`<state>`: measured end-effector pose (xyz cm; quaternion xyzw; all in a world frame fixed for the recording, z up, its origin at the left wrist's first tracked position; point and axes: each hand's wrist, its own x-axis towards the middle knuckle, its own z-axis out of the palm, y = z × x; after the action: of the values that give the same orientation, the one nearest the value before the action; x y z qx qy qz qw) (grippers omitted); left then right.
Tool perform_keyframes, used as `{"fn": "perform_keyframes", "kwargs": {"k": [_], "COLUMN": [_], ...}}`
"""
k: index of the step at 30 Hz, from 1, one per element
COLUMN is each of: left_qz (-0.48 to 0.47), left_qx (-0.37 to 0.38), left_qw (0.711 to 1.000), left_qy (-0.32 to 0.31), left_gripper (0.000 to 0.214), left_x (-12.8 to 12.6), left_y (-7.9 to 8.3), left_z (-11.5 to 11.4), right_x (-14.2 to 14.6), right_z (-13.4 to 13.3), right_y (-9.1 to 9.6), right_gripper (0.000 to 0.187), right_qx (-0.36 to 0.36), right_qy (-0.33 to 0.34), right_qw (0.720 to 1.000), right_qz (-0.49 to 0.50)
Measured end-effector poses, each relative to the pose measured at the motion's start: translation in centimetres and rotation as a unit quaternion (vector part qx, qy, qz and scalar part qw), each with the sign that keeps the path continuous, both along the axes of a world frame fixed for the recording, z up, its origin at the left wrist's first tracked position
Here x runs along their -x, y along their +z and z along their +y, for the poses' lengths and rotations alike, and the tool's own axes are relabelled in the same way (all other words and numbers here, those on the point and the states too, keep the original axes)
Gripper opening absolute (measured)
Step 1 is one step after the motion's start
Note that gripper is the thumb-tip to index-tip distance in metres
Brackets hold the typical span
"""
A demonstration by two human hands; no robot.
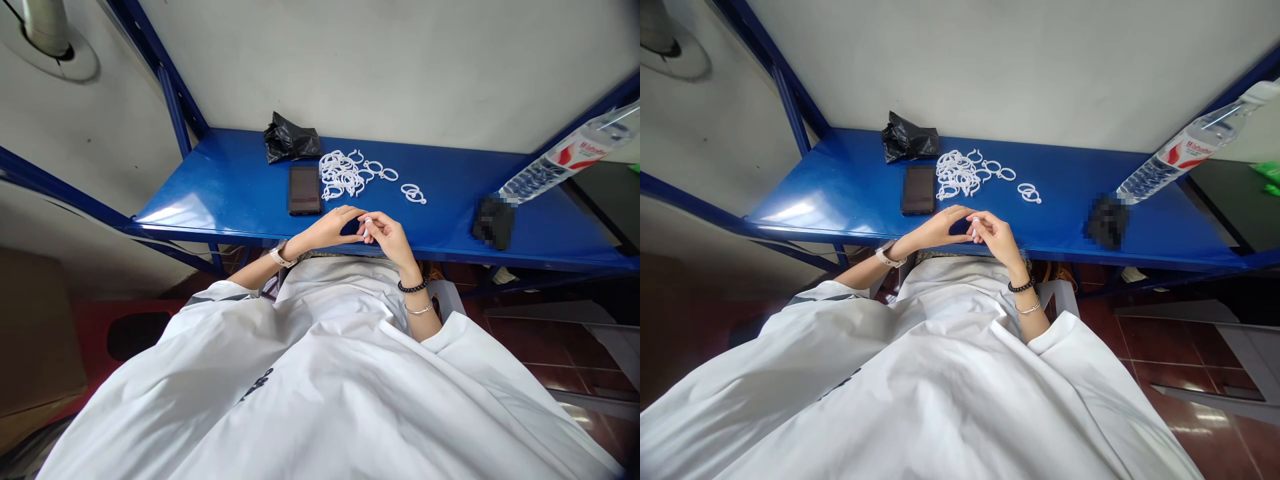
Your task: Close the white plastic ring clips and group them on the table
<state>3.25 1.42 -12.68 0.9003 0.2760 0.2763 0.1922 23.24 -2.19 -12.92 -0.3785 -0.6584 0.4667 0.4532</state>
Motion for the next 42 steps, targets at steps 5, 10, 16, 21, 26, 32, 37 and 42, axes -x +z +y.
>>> {"fn": "perform_keyframes", "kwargs": {"k": [5, 10, 16, 21, 26, 32, 37, 42], "left_qz": [0.001, 0.002, -0.001, -0.012, -0.015, -0.017, -0.007, -0.003], "left_qx": [0.000, 0.002, -0.009, -0.024, -0.034, -0.038, -0.038, -0.041], "left_qw": [1.000, 1.000, 1.000, 0.999, 0.999, 0.999, 0.999, 0.999], "left_qy": [0.000, 0.004, 0.021, 0.025, 0.019, 0.022, 0.017, 0.017], "left_gripper": [0.043, 0.043, 0.042, 0.040, 0.037, 0.036, 0.037, 0.036], "left_x": [-0.1, -0.1, -0.1, -0.1, -0.2, -0.1, -0.2, -0.3], "left_y": [0.2, 0.4, -0.1, 0.0, 0.3, 0.3, 0.5, 0.7], "left_z": [-0.2, -0.4, -0.2, -0.3, -0.5, -0.5, -0.5, -0.7], "right_x": [0.0, 0.4, 0.6, 0.7, 0.9, 1.1, 1.2, 1.1], "right_z": [0.0, -0.1, -0.3, -0.3, -0.5, -0.8, -0.8, -0.9], "right_y": [-0.2, -0.6, -0.6, -0.8, -0.8, -1.1, -1.3, -1.2], "right_gripper": [0.037, 0.037, 0.037, 0.033, 0.034, 0.030, 0.029, 0.030], "right_qx": [-0.014, -0.054, -0.075, -0.097, -0.110, -0.141, -0.151, -0.151], "right_qy": [-0.014, -0.031, -0.049, -0.078, -0.115, -0.148, -0.156, -0.162], "right_qw": [1.000, 0.998, 0.995, 0.991, 0.986, 0.977, 0.974, 0.974], "right_qz": [-0.019, -0.028, -0.038, -0.039, -0.048, -0.062, -0.058, -0.048]}}
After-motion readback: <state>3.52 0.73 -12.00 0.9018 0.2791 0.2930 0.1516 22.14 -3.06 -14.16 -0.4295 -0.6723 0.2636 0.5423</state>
